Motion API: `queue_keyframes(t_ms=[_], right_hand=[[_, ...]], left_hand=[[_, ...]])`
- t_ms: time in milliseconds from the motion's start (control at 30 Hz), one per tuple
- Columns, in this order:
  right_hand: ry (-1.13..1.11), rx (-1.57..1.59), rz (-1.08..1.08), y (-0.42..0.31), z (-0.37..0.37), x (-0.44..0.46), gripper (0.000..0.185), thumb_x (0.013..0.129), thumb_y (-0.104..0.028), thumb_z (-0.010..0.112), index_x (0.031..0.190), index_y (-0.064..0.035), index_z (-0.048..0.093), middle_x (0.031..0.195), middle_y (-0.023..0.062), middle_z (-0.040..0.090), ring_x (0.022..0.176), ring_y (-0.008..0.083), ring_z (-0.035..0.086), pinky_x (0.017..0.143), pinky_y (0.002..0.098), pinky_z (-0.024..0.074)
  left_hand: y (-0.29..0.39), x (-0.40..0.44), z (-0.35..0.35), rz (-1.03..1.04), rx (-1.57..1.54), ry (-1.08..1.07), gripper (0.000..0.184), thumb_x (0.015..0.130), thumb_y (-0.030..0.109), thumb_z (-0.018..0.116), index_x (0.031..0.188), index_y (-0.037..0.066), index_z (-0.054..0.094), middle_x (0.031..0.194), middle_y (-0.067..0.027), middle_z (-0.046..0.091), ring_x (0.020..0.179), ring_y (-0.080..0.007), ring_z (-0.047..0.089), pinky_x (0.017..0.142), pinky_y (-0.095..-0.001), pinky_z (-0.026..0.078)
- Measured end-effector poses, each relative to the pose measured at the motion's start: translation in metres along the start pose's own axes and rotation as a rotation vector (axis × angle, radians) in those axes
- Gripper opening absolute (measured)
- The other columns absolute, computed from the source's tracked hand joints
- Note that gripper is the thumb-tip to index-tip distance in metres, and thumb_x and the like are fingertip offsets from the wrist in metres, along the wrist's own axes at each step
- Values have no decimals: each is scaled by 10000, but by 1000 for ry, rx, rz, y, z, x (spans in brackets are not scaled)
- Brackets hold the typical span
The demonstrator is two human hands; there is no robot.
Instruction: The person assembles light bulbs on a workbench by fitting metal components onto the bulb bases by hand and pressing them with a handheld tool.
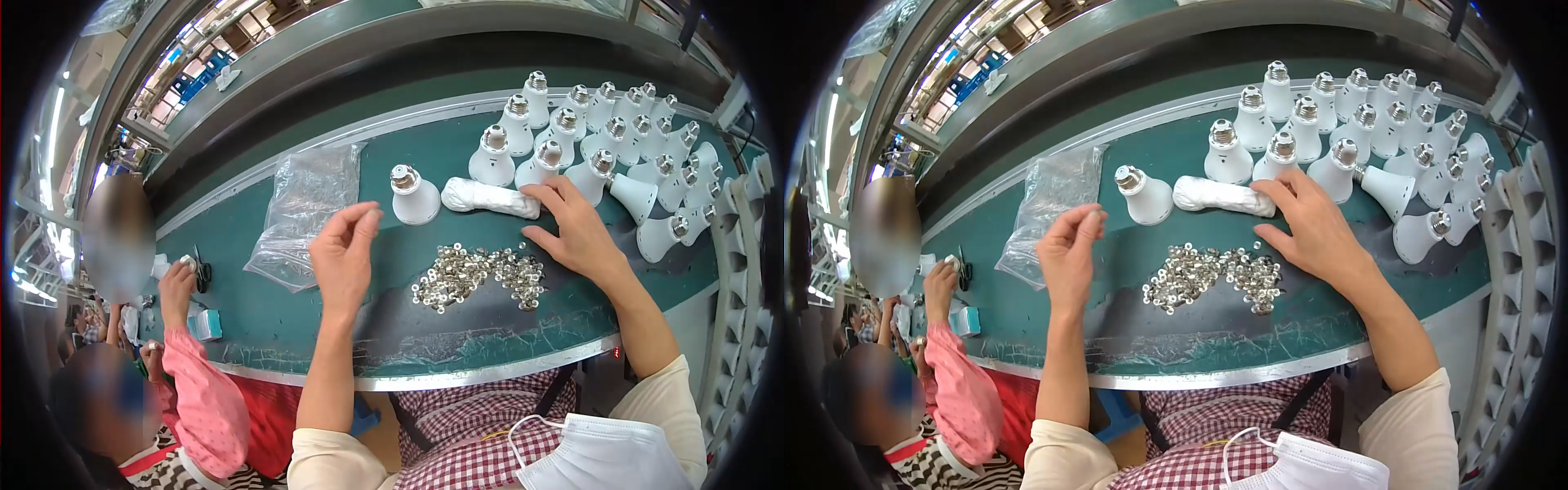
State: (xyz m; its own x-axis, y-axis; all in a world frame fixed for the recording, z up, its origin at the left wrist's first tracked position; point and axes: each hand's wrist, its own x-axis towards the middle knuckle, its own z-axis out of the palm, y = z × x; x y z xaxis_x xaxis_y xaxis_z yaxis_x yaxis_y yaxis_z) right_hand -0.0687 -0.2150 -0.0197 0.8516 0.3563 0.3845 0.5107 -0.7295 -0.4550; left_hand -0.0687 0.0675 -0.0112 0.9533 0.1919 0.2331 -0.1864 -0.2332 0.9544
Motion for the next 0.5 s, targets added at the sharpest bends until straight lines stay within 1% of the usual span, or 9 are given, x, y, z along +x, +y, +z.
queue_keyframes(t_ms=[33,100,133,200,233,300,333,400,500], right_hand=[[-10,-6,22,-1,-1,3,417,702,-103,694,1088,-53,543,971,130,521,909,303,520,792,385,432],[-38,-24,21,4,1,3,414,716,-104,683,1101,-56,538,962,135,525,902,305,528,780,388,437],[-65,-43,26,6,3,2,411,730,-104,671,1114,-59,533,954,139,529,894,306,535,768,391,442],[-66,-24,40,11,10,0,412,744,-110,659,1130,-60,524,932,144,536,873,313,544,753,398,447],[-70,-14,52,13,11,0,413,758,-116,646,1146,-61,516,909,150,542,853,321,553,738,405,451],[-84,0,67,14,11,1,410,767,-124,638,1153,-61,511,895,157,548,833,328,558,726,409,454],[-102,14,75,15,12,0,408,777,-132,630,1159,-61,507,881,163,553,813,336,564,714,414,458],[-84,20,67,16,13,1,408,776,-131,630,1159,-61,508,884,165,559,805,337,565,709,415,459],[-63,45,60,18,15,2,408,774,-129,630,1158,-62,510,896,167,568,802,337,568,705,416,460]], left_hand=[[3,7,-2,-14,3,-1,132,865,73,582,946,-12,642,795,-34,623,732,-79,555,670,-203,446],[10,20,1,65,97,4,138,866,90,594,942,-14,643,813,-31,624,733,-70,543,675,-195,437],[10,26,5,64,104,4,138,866,90,594,942,-14,643,813,-31,624,733,-70,543,675,-195,437],[9,38,12,200,136,-3,146,863,104,608,941,-15,643,825,-20,623,728,-64,534,675,-189,430],[8,42,15,202,139,-9,146,863,104,608,941,-15,643,825,-20,623,728,-64,534,675,-189,430],[4,46,20,291,230,3,136,857,99,615,941,-2,648,816,-9,621,735,-59,532,680,-192,431],[2,45,22,288,229,-2,136,857,99,615,941,-2,648,816,-9,621,735,-59,532,680,-192,431],[-2,47,21,361,302,15,98,819,80,631,899,34,665,779,-47,632,689,-105,562,627,-232,441],[-8,50,22,426,257,-2,92,814,65,629,892,33,664,774,-53,629,695,-117,569,622,-240,441]])
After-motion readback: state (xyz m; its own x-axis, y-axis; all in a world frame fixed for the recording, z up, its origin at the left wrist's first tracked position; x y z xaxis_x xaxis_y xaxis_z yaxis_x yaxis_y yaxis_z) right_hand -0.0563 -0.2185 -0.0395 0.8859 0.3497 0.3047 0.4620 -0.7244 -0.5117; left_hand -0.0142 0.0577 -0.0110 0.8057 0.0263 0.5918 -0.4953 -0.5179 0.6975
